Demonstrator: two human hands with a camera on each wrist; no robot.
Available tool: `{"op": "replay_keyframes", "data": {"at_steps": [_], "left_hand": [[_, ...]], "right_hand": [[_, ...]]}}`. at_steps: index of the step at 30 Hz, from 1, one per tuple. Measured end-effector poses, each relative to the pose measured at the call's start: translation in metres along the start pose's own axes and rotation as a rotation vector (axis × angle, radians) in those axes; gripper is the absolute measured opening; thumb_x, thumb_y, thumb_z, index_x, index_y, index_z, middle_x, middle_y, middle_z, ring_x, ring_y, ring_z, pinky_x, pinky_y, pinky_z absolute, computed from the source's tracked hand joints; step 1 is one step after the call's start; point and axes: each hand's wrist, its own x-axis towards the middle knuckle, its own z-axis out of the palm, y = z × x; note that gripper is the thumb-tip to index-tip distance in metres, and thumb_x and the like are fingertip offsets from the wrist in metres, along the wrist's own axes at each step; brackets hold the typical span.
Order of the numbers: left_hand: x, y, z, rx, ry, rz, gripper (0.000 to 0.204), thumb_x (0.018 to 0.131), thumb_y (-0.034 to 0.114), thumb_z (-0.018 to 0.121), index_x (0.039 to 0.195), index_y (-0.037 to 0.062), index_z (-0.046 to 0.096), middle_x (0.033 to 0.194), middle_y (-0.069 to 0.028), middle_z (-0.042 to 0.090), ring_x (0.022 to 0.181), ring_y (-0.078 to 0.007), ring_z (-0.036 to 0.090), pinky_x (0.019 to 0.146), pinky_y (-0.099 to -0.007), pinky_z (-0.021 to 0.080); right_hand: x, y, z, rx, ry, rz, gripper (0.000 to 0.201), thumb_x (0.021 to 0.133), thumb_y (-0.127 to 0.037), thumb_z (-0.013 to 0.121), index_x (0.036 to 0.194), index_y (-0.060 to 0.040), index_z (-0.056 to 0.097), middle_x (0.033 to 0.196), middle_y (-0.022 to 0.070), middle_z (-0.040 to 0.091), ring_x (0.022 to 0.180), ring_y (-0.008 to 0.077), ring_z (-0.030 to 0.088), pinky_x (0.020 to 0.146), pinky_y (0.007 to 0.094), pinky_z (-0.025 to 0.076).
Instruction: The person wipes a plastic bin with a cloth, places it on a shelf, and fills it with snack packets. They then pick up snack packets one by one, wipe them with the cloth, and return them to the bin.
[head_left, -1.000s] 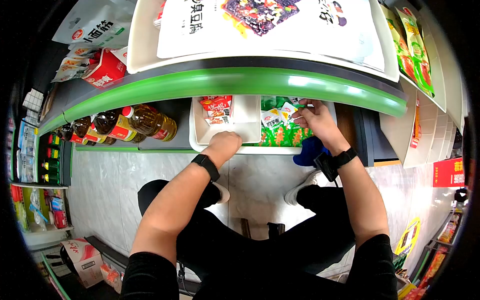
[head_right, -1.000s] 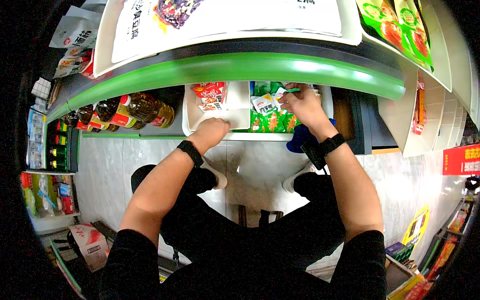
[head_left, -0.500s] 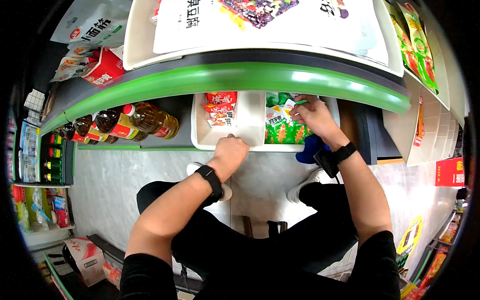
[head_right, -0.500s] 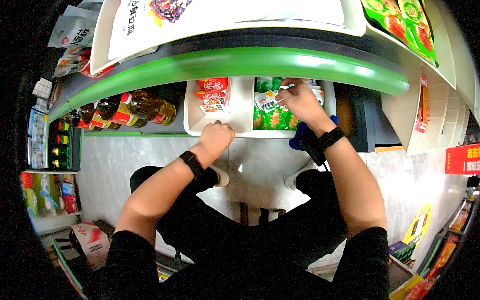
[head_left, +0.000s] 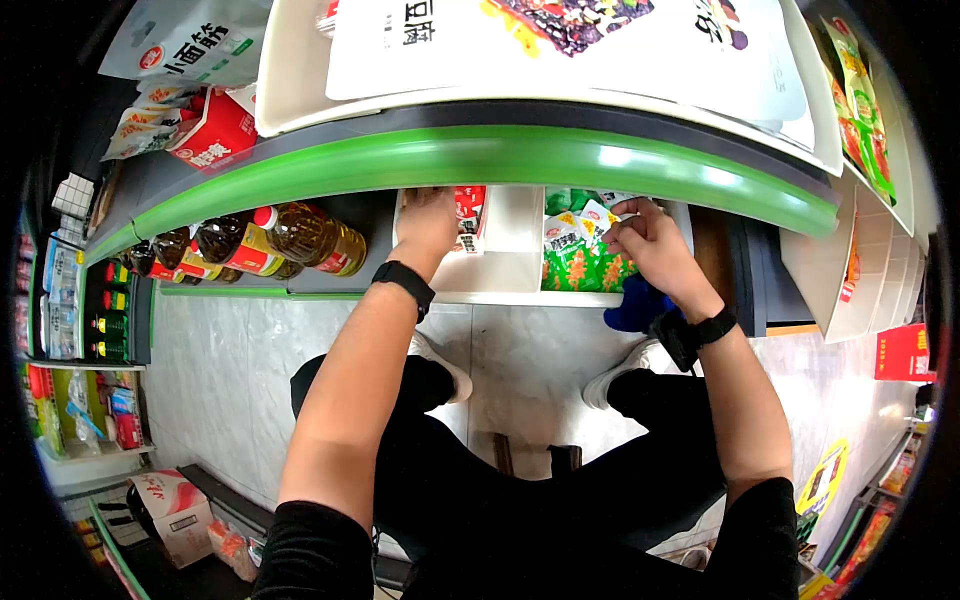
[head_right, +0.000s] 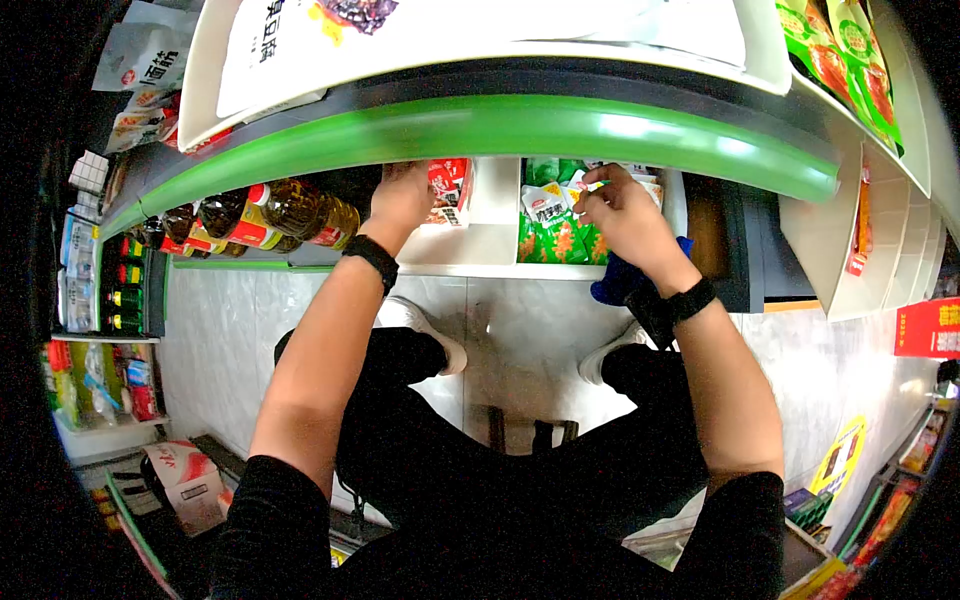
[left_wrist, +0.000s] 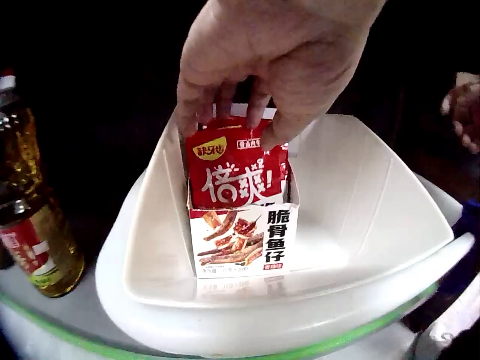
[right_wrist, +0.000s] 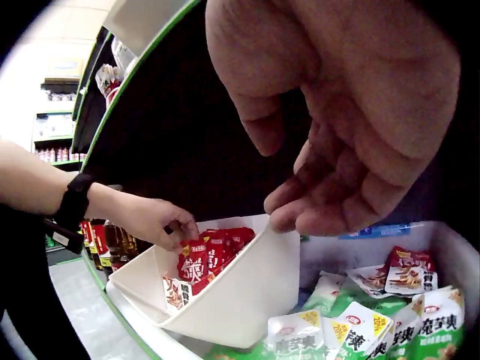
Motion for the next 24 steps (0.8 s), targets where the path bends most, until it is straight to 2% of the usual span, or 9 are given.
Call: {"op": "replay_keyframes", "data": {"at_steps": [1, 4, 7, 13, 16, 19, 20, 23, 24], "left_hand": [[0.004, -0.001, 0.003, 0.032, 0.003, -0.026, 0.048, 0.082, 0.012, 0.055, 0.129, 0.0066, 0.049, 0.125, -0.0219, 0.055, 0.113, -0.033, 0.056, 0.089, -0.0433, 0.05], [0.016, -0.004, 0.009, -0.065, -0.153, -0.076, 0.056, 0.081, 0.011, 0.06, 0.134, 0.0038, 0.043, 0.135, -0.0189, 0.048, 0.129, -0.0315, 0.042, 0.11, -0.0392, 0.029], [0.015, -0.004, 0.012, -0.122, -0.1, -0.133, 0.051, 0.082, 0.011, 0.057, 0.132, 0.0084, 0.046, 0.133, -0.0169, 0.051, 0.126, -0.0322, 0.045, 0.108, -0.04, 0.032], [0.009, -0.007, 0.001, -0.074, -0.031, -0.112, 0.036, 0.085, 0.013, 0.054, 0.12, 0.0096, 0.056, 0.126, -0.0169, 0.055, 0.121, -0.0326, 0.05, 0.098, -0.0414, 0.042], [0.005, -0.011, -0.004, 0.016, 0.158, 0.021, 0.035, 0.084, 0.017, 0.055, 0.119, 0.0136, 0.059, 0.122, -0.0173, 0.058, 0.113, -0.0368, 0.053, 0.094, -0.0425, 0.043], [0.01, -0.017, -0.032, -0.195, -0.038, -0.129, 0.029, 0.084, 0.016, 0.055, 0.112, 0.0096, 0.061, 0.114, -0.0196, 0.06, 0.101, -0.038, 0.058, 0.086, -0.044, 0.047], [0.01, -0.024, -0.041, -0.2, 0.011, -0.078, 0.02, 0.084, 0.011, 0.054, 0.098, 0.0029, 0.065, 0.093, -0.0197, 0.065, 0.084, -0.0365, 0.063, 0.075, -0.0433, 0.051], [0.013, -0.048, -0.058, -0.012, 0.275, 0.236, 0.017, 0.085, 0.011, 0.054, 0.093, 0.0006, 0.065, 0.092, -0.0187, 0.065, 0.083, -0.0351, 0.063, 0.072, -0.0436, 0.05], [0.013, -0.052, -0.063, -0.03, 0.284, 0.236, 0.015, 0.085, 0.012, 0.056, 0.088, -0.0005, 0.065, 0.089, -0.0188, 0.065, 0.079, -0.0343, 0.062, 0.07, -0.0421, 0.049]], "right_hand": [[-0.003, -0.004, 0.001, -0.003, -0.003, 0.004, 0.029, 0.088, -0.005, 0.051, 0.115, 0.0062, 0.047, 0.092, 0.0152, 0.065, 0.081, 0.0178, 0.064, 0.072, 0.0279, 0.05], [-0.009, -0.001, 0.001, 0.034, -0.002, -0.024, 0.03, 0.088, -0.004, 0.051, 0.115, 0.0062, 0.047, 0.091, 0.0151, 0.065, 0.081, 0.0171, 0.063, 0.073, 0.0276, 0.05], [-0.013, 0.002, -0.002, 0.03, 0.007, -0.052, 0.029, 0.087, -0.004, 0.052, 0.115, 0.0056, 0.048, 0.09, 0.014, 0.065, 0.079, 0.0161, 0.062, 0.068, 0.0273, 0.05], [-0.012, 0.011, -0.006, -0.036, -0.002, -0.082, 0.029, 0.087, -0.006, 0.054, 0.113, 0.0047, 0.05, 0.088, 0.0122, 0.066, 0.076, 0.0153, 0.062, 0.063, 0.0277, 0.05], [-0.01, 0.01, -0.005, -0.038, -0.01, -0.09, 0.027, 0.086, -0.007, 0.054, 0.111, 0.0043, 0.052, 0.087, 0.0119, 0.066, 0.075, 0.0149, 0.062, 0.064, 0.0278, 0.05], [-0.007, 0.014, -0.004, -0.066, -0.008, -0.127, 0.025, 0.086, -0.007, 0.055, 0.108, 0.0036, 0.054, 0.086, 0.011, 0.066, 0.074, 0.0142, 0.062, 0.064, 0.0276, 0.05], [-0.006, 0.014, -0.003, -0.083, -0.001, -0.127, 0.024, 0.086, -0.007, 0.055, 0.107, 0.0035, 0.054, 0.086, 0.0105, 0.065, 0.074, 0.0139, 0.061, 0.064, 0.0275, 0.049], [-0.006, 0.01, 0.0, -0.103, -0.002, -0.13, 0.022, 0.087, -0.009, 0.056, 0.105, 0.0028, 0.056, 0.085, 0.0088, 0.065, 0.072, 0.0132, 0.06, 0.066, 0.0274, 0.049], [-0.006, 0.008, 0.001, -0.107, -0.007, -0.131, 0.021, 0.087, -0.009, 0.056, 0.105, 0.0025, 0.056, 0.085, 0.0082, 0.065, 0.072, 0.013, 0.059, 0.066, 0.0274, 0.049]]}}
